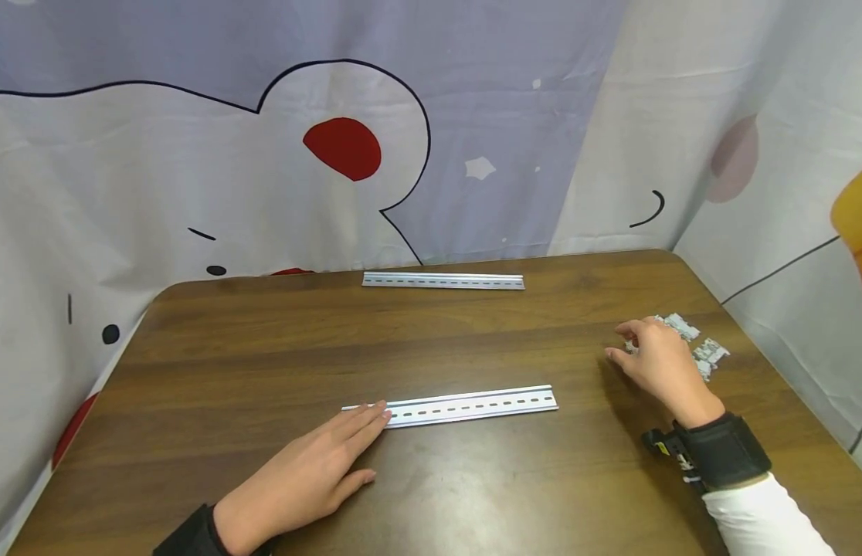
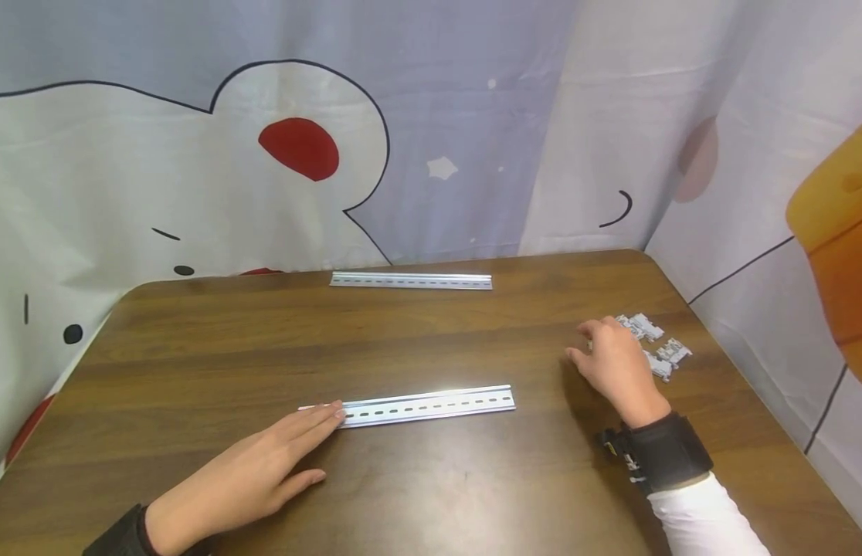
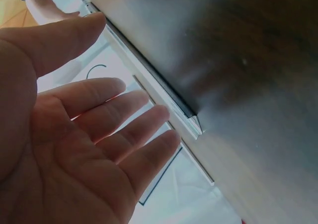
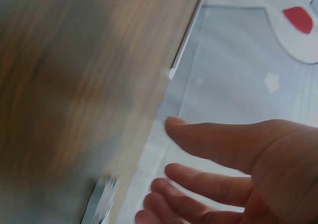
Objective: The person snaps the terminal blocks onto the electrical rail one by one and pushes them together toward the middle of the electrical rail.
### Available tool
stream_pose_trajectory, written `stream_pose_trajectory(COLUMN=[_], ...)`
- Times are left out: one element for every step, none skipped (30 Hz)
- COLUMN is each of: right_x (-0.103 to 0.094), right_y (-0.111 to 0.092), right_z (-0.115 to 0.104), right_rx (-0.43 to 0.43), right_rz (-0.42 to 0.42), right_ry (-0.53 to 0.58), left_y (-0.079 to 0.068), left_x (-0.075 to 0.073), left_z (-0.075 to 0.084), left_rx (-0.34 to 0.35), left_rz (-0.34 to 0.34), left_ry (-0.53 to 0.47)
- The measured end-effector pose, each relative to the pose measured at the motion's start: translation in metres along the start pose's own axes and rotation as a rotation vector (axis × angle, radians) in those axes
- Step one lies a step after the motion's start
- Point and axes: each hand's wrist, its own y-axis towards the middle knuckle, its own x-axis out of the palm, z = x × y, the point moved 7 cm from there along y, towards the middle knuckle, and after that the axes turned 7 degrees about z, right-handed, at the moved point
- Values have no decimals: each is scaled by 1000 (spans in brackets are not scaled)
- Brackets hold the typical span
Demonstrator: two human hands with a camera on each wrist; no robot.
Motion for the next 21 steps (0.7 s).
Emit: stream_pose_trajectory(right_x=[0,-1,-1,-1,-1,0,0,0,0,0,0,1,1,2,3,3,4,5,6,6,6], right_y=[0,0,0,0,0,0,-1,-1,-1,-1,-1,-1,0,0,0,0,0,1,1,1,1], right_z=[5,9,13,17,20,23,25,27,29,31,32,33,34,35,36,37,38,39,40,41,42], right_rx=[10,21,29,39,47,54,59,62,63,66,67,69,71,72,73,73,75,77,78,78,79], right_rz=[-7,-14,-24,-35,-47,-58,-66,-73,-74,-72,-70,-68,-66,-66,-68,-73,-77,-81,-85,-86,-90], right_ry=[-22,-36,-48,-54,-59,-63,-66,-67,-68,-70,-71,-72,-73,-75,-75,-75,-73,-68,-62,-58,-53], left_y=[0,-1,-1,-1,-1,-1,-1,-1,-1,0,0,0,0,0,0,0,0,0,0,0,1], left_x=[0,0,0,1,1,1,1,1,1,1,1,2,2,2,3,4,4,5,6,6,7], left_z=[0,0,0,0,-1,-1,-1,-1,-1,-1,-1,-1,-1,-1,-1,-1,-2,-2,-2,-3,-3], left_rx=[-1,-1,-1,0,2,6,9,14,17,20,22,24,27,28,30,33,36,38,41,41,42], left_rz=[0,0,1,3,6,8,10,14,17,20,22,23,25,24,21,18,15,11,8,2,-1], left_ry=[2,3,5,6,7,8,9,9,9,11,15,17,19,21,24,28,30,30,32,34,33])
